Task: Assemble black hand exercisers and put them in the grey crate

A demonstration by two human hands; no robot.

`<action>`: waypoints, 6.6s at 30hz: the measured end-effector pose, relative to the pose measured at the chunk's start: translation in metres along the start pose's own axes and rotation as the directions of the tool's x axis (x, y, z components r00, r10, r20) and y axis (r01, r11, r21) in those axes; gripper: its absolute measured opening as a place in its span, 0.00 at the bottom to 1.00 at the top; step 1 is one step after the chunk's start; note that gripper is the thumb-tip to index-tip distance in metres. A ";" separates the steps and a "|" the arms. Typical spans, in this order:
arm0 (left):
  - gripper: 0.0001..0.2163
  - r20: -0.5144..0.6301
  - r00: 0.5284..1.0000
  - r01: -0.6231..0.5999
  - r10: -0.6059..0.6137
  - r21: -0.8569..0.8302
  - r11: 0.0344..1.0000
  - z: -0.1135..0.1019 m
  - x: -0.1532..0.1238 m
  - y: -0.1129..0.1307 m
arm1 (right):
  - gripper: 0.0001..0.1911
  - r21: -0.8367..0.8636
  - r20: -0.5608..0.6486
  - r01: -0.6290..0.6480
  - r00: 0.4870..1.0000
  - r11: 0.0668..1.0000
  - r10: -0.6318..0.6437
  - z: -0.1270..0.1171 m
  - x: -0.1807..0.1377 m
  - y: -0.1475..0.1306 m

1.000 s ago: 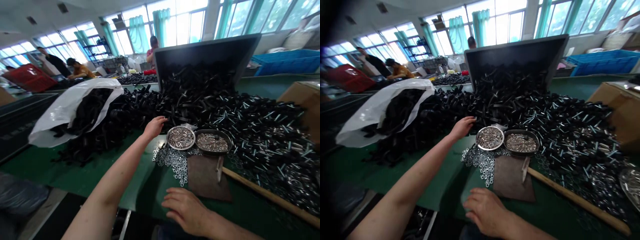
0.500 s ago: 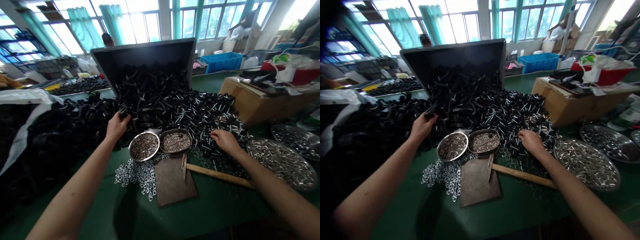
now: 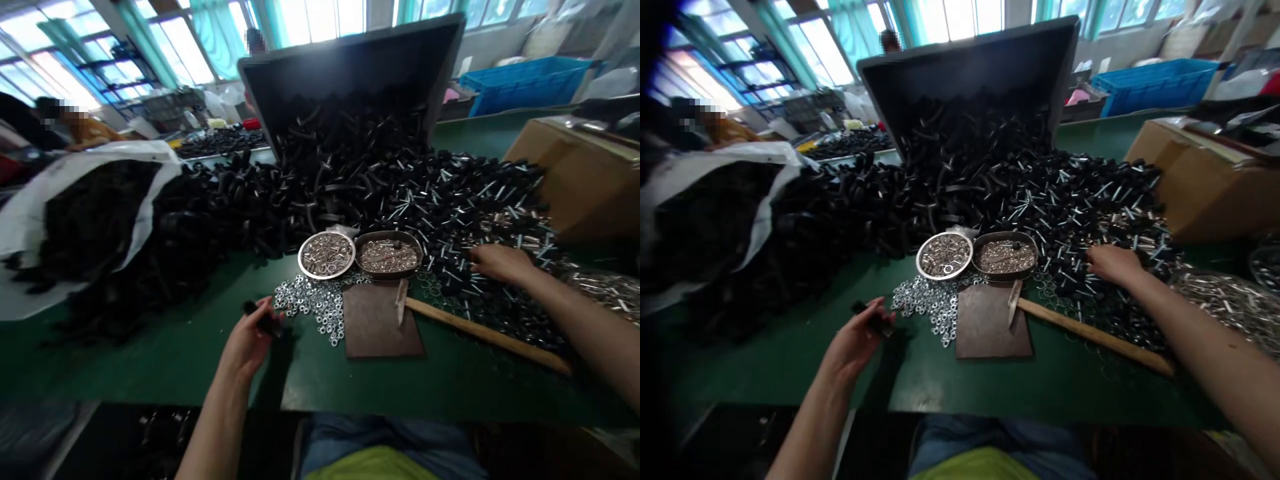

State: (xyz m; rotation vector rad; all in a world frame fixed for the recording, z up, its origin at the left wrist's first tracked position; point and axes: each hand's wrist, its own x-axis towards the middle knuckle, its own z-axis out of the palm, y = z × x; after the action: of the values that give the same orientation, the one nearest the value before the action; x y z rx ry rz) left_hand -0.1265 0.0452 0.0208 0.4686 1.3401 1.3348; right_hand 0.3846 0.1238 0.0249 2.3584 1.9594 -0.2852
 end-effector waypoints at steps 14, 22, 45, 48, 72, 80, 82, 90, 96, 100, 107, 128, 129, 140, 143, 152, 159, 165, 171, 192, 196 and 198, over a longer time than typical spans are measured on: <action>0.06 0.407 0.859 -0.357 0.311 0.911 -0.205 0.024 0.004 -0.040 | 0.14 0.855 -0.288 0.123 0.921 0.504 0.263 -0.005 -0.058 -0.045; 0.05 0.526 0.826 -0.411 0.204 0.809 -0.420 0.022 0.009 -0.040 | 0.17 0.957 -0.144 0.074 0.960 0.280 0.239 0.020 -0.067 -0.034; 0.13 0.305 0.939 0.146 -0.156 0.056 0.988 0.089 -0.086 -0.067 | 0.05 0.984 -0.118 0.093 0.979 -0.155 -0.163 0.021 -0.139 -0.145; 0.13 0.337 0.932 0.120 -0.133 0.058 0.991 0.097 -0.095 -0.068 | 0.07 0.989 -0.134 0.110 0.951 -0.102 -0.277 0.028 -0.166 -0.173; 0.08 0.433 0.901 -0.124 0.023 0.206 0.971 0.093 -0.100 -0.064 | 0.14 0.954 0.097 -0.169 0.956 -0.248 -0.279 0.036 -0.170 -0.196; 0.11 0.444 0.896 -0.168 -0.018 0.375 0.912 0.090 -0.097 -0.076 | 0.10 0.887 -0.239 0.321 0.934 0.332 -0.265 0.021 -0.167 -0.181; 0.14 0.435 0.868 0.131 -0.240 0.266 0.955 0.093 -0.097 -0.083 | 0.09 0.832 -0.317 0.413 0.902 0.371 -0.295 0.014 -0.170 -0.180; 0.14 0.511 0.779 0.327 -0.364 0.165 0.931 0.105 -0.105 -0.091 | 0.13 0.697 -0.462 0.603 0.792 0.388 -0.400 -0.002 -0.184 -0.189; 0.15 0.473 0.827 0.206 -0.304 0.249 0.946 0.106 -0.109 -0.088 | 0.15 0.620 -0.404 0.639 0.758 0.455 -0.513 0.001 -0.182 -0.189; 0.17 0.390 0.894 0.026 -0.218 0.442 0.896 0.102 -0.105 -0.087 | 0.13 0.635 -0.361 0.603 0.784 0.483 -0.505 0.005 -0.180 -0.186; 0.14 0.369 0.928 -0.274 0.055 0.574 0.771 0.102 -0.100 -0.092 | 0.10 0.613 -0.417 0.597 0.801 0.518 -0.430 0.018 -0.186 -0.185; 0.23 0.439 0.823 0.215 -0.362 0.349 0.912 0.084 -0.107 -0.093 | 0.09 0.340 -0.267 0.063 0.963 0.938 0.032 0.078 -0.187 -0.075; 0.23 0.435 0.820 0.236 -0.373 0.336 0.912 0.086 -0.108 -0.093 | 0.09 0.437 -0.257 0.119 0.966 0.892 -0.003 0.074 -0.188 -0.083; 0.27 0.516 0.726 0.426 -0.455 0.183 0.886 0.106 -0.121 -0.093 | 0.06 0.846 -0.021 0.158 0.964 0.510 -0.264 0.036 -0.207 -0.190; 0.26 0.513 0.753 0.341 -0.412 0.231 0.911 0.102 -0.123 -0.096 | 0.07 0.788 -0.058 0.181 0.973 0.589 -0.223 0.039 -0.202 -0.193; 0.20 0.529 0.756 0.147 -0.387 0.439 0.886 0.092 -0.117 -0.093 | 0.12 0.867 -0.020 0.208 0.922 0.453 -0.386 0.048 -0.187 -0.176; 0.21 0.444 0.795 0.376 -0.415 0.177 0.910 0.091 -0.103 -0.090 | 0.14 0.088 -0.292 -0.042 0.954 0.995 0.066 0.021 -0.104 -0.112; 0.24 0.428 0.783 0.525 -0.451 -0.066 0.849 0.099 -0.095 -0.089 | 0.17 -0.171 -0.203 -0.159 0.971 0.972 0.123 0.021 -0.067 -0.108; 0.13 0.458 0.738 0.646 -0.496 -0.271 0.713 0.098 -0.087 -0.079 | 0.15 -0.015 -0.404 -0.085 0.912 0.996 0.072 0.007 -0.081 -0.096; 0.06 0.411 0.887 0.351 -0.211 -0.300 0.887 0.108 -0.106 -0.075 | 0.09 0.623 -0.328 0.525 0.849 0.581 -0.415 0.012 -0.189 -0.193; 0.07 0.359 0.922 0.241 -0.143 -0.245 0.939 0.108 -0.107 -0.080 | 0.14 0.767 -0.068 0.291 0.923 0.572 -0.378 0.017 -0.188 -0.193; 0.06 0.321 0.938 0.219 -0.129 -0.264 0.939 0.107 -0.106 -0.080 | 0.16 0.708 -0.240 0.456 0.873 0.540 -0.424 0.021 -0.188 -0.192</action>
State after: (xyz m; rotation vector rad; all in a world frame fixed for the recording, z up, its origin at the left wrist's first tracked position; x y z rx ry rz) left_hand 0.0299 -0.0238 0.0242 0.3204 0.8909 1.2329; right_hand 0.1614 -0.0253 0.0520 2.1114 2.8575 -1.3388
